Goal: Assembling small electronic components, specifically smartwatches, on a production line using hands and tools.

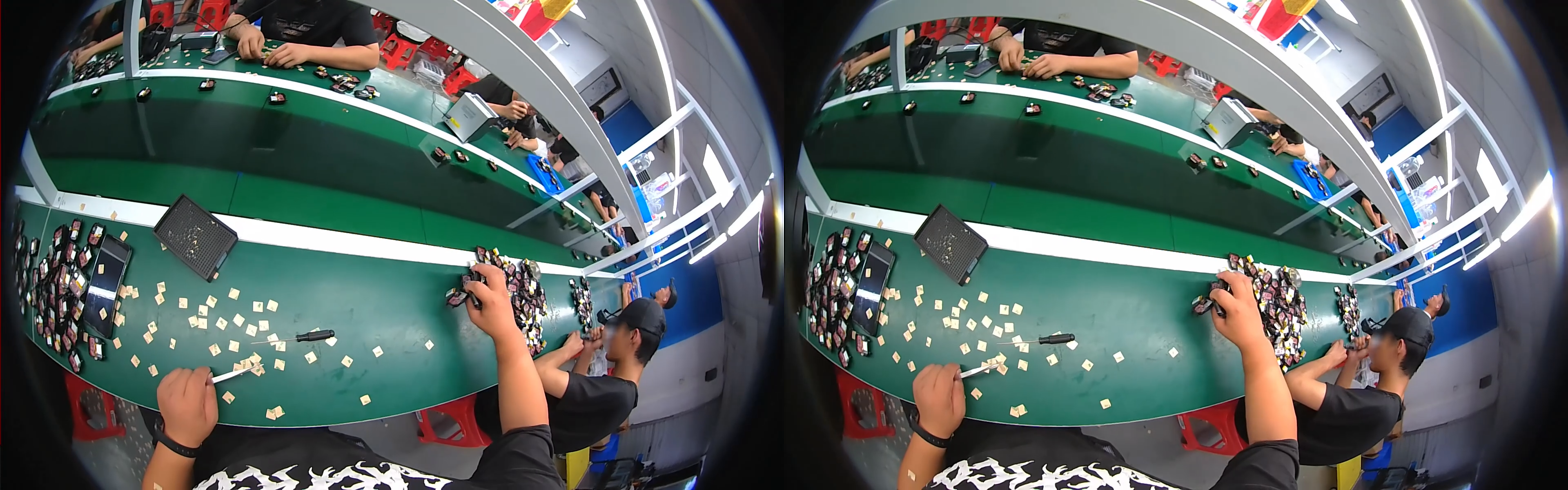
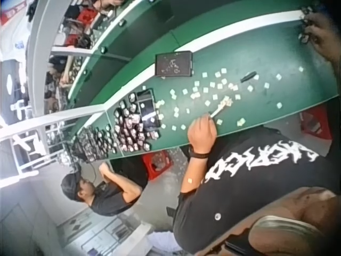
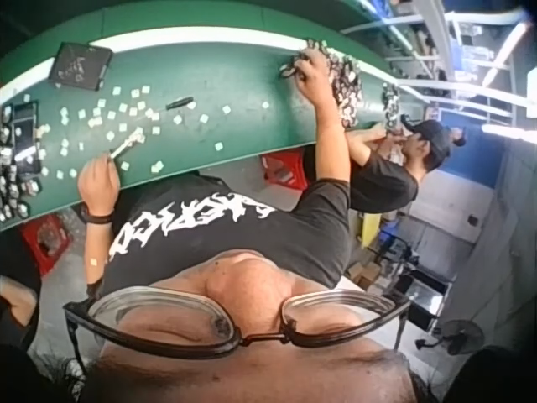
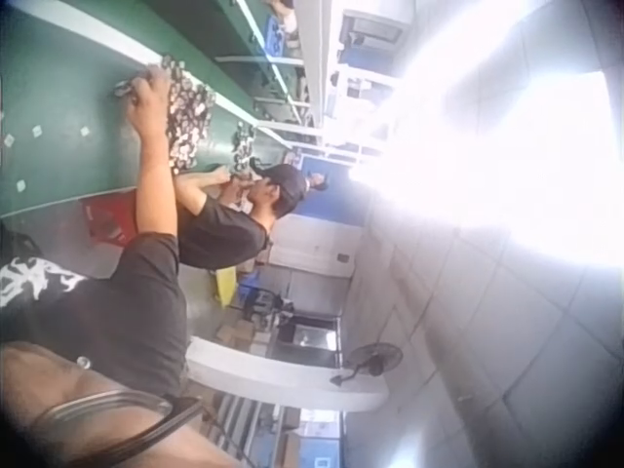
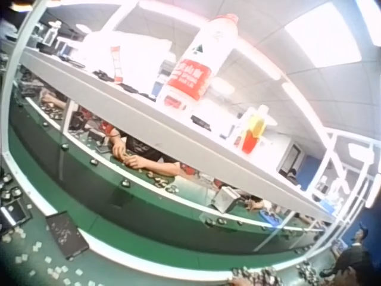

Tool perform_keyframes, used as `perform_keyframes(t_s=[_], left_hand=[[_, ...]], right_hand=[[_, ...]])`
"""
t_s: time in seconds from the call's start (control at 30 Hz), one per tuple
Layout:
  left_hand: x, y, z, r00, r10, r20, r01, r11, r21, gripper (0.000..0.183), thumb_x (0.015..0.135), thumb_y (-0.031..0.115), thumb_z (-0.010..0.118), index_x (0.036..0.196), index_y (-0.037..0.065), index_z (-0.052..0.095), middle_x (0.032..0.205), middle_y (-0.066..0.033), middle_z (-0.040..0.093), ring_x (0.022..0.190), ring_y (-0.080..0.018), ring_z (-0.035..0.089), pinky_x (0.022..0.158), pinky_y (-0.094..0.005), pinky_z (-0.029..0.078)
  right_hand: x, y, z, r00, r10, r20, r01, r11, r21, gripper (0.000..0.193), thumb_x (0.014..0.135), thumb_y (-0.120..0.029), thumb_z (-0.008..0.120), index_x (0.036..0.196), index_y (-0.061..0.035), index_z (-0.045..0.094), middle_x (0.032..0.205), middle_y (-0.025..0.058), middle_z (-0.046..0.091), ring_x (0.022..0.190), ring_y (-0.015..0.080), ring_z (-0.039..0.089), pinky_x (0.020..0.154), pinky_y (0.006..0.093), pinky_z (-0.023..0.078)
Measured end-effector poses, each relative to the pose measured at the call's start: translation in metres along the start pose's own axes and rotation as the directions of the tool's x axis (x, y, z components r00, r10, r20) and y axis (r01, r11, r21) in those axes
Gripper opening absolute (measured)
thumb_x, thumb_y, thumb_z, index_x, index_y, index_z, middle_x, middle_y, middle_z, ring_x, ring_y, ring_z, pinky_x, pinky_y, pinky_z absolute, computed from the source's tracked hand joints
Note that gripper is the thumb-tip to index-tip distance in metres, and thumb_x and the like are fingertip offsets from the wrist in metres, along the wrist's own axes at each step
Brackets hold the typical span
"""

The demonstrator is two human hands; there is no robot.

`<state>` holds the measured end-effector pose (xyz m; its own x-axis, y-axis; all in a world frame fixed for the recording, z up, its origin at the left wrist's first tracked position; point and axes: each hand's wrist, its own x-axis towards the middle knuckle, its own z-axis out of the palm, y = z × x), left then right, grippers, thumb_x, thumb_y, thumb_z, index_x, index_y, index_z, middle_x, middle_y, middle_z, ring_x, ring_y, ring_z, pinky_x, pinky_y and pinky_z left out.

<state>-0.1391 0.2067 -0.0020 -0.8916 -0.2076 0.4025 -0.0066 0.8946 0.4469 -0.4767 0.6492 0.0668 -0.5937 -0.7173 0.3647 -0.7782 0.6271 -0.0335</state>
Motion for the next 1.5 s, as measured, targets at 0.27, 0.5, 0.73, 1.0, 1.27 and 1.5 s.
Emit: perform_keyframes(t_s=[0.27,0.5,0.73,1.0,1.27,1.5], left_hand=[[0.000,0.002,-0.008,1.000,-0.021,0.003,0.021,1.000,0.010,0.016,0.078,0.003,0.066,0.094,0.001,0.063,0.074,-0.0124,0.057,0.064,-0.0339,0.056,0.060,-0.0444,0.045],[-0.002,-0.008,-0.008,0.994,-0.107,0.030,0.111,0.938,-0.328,0.006,0.092,0.007,0.063,0.094,0.003,0.059,0.080,-0.0128,0.063,0.067,-0.0310,0.061,0.063,-0.0396,0.049],[0.022,0.023,-0.019,0.626,-0.437,0.646,0.525,-0.377,-0.763,0.021,0.107,0.021,0.054,0.093,0.006,0.059,0.103,-0.0114,0.070,0.094,-0.0213,0.071,0.086,-0.0364,0.060],[0.002,-0.012,-0.018,0.568,-0.425,0.705,0.452,-0.554,-0.699,0.034,0.095,0.000,0.067,0.075,0.012,0.043,0.107,-0.0094,0.068,0.090,-0.0192,0.071,0.080,-0.0325,0.061],[-0.007,-0.041,-0.040,0.626,-0.612,0.483,0.574,-0.057,-0.817,0.038,0.090,-0.007,0.068,0.074,0.009,0.039,0.102,-0.0122,0.065,0.082,-0.0137,0.066,0.069,-0.0276,0.057],[-0.014,-0.086,-0.063,0.753,-0.577,0.315,0.631,0.501,-0.592,0.043,0.086,-0.002,0.073,0.066,0.006,0.036,0.075,-0.0040,0.054,0.068,-0.0088,0.049,0.062,-0.0271,0.045]], right_hand=[[0.034,-0.059,-0.012,0.994,-0.107,0.003,0.106,0.990,0.095,0.031,0.061,0.004,0.075,0.088,-0.0054,0.063,0.124,0.0161,0.057,0.118,0.0416,0.054,0.099,0.0505,0.047],[0.078,-0.146,0.015,0.951,-0.288,-0.110,0.308,0.914,0.264,0.035,0.053,0.004,0.075,0.084,-0.0068,0.064,0.120,0.0160,0.058,0.113,0.0418,0.057,0.090,0.0505,0.050],[0.123,-0.273,0.064,0.855,-0.457,-0.245,0.515,0.686,0.515,0.035,0.054,-0.004,0.079,0.085,-0.0106,0.065,0.123,0.0148,0.059,0.114,0.0408,0.056,0.092,0.0502,0.052],[0.113,-0.342,0.105,0.844,-0.505,-0.183,0.515,0.666,0.540,0.030,0.063,-0.010,0.079,0.090,-0.0144,0.066,0.125,0.0101,0.057,0.118,0.0389,0.053,0.084,0.0426,0.058],[0.100,-0.354,0.108,0.849,-0.526,-0.058,0.474,0.707,0.524,0.029,0.070,-0.014,0.076,0.096,-0.0146,0.064,0.128,0.0093,0.056,0.121,0.0353,0.052,0.085,0.0414,0.059],[0.088,-0.365,0.109,0.851,-0.524,-0.020,0.477,0.756,0.448,0.022,0.077,-0.018,0.071,0.097,-0.0140,0.063,0.130,0.0089,0.056,0.123,0.0345,0.053,0.092,0.0433,0.055]])
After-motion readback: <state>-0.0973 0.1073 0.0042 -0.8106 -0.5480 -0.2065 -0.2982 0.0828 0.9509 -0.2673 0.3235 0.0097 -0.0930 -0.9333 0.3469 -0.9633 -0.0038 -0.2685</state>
